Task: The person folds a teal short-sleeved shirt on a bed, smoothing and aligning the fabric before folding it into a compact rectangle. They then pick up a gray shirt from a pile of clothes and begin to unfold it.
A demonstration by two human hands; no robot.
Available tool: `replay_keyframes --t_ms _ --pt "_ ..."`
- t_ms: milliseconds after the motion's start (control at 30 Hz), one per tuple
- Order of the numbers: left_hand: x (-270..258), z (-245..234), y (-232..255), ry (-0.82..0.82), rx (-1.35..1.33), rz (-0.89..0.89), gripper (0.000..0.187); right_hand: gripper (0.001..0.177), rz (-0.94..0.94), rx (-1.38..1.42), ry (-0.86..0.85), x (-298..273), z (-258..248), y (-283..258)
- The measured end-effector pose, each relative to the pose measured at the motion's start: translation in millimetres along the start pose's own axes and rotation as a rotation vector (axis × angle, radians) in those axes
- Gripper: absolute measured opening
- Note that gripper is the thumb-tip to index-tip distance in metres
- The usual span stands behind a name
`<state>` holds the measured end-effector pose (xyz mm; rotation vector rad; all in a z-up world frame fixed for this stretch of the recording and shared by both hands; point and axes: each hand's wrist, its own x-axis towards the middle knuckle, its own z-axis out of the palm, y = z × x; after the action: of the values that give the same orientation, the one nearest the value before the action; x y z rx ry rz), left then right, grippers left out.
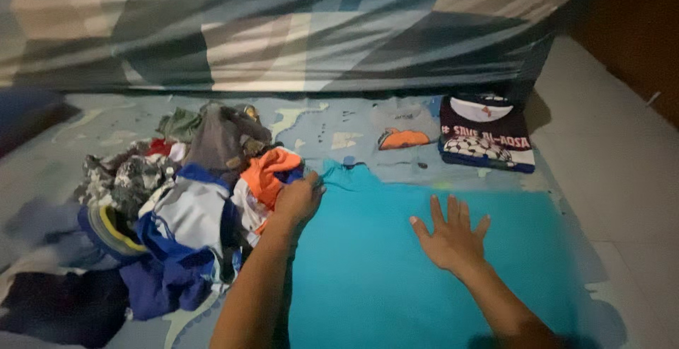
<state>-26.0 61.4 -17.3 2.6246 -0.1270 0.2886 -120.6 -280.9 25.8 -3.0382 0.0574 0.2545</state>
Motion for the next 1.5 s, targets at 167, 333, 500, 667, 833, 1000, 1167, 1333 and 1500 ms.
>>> replay_keyframes --t_ms 167,333,500,667,833,1000,1167,1333,1500 --pt "15.4 -26.2 -14.2 -0.176 -0.006 -0.051 0.049 0.084 0.015 -0.037 -0.036 4.0 -1.6 -2.0" --pt "0.3 -66.1 -31.9 -0.583 -0.186 -0.128 0.060 0.085 0.003 -0.031 -0.024 6.4 0.0 0.4" --pt "-10.5 -81.5 -12.5 -0.720 0.186 -0.174 0.074 0.085 0.003 -0.043 -0.002 6.1 2.5 -2.9" --pt "-10.3 -90.9 7.0 -0.571 0.415 -0.087 0.094 0.085 -0.011 -0.034 0.007 7.7 6.6 -0.5" --pt "-14.0 -120.3 -5.8 -0.544 0.104 -0.150 0.112 0.087 -0.011 -0.011 0.017 10.5 9.0 1.3" --pt "-19.2 -122.5 -25.7 -0.734 -0.203 -0.200 0.095 0.086 -0.007 -0.008 0.000 7.2 7.7 0.6" --pt "-32.5 -95.7 -31.9 -0.619 -0.467 -0.280 0.093 0.086 0.006 -0.005 -0.009 5.3 3.2 -2.8" --pt "-22.6 -77.9 -19.6 -0.746 0.372 -0.137 0.083 0.085 0.010 -0.026 -0.007 4.4 4.5 -2.1" --pt "-18.0 -68.2 14.3 -0.441 0.474 -0.241 0.067 0.086 0.004 -0.039 -0.007 5.0 3.5 -3.0"
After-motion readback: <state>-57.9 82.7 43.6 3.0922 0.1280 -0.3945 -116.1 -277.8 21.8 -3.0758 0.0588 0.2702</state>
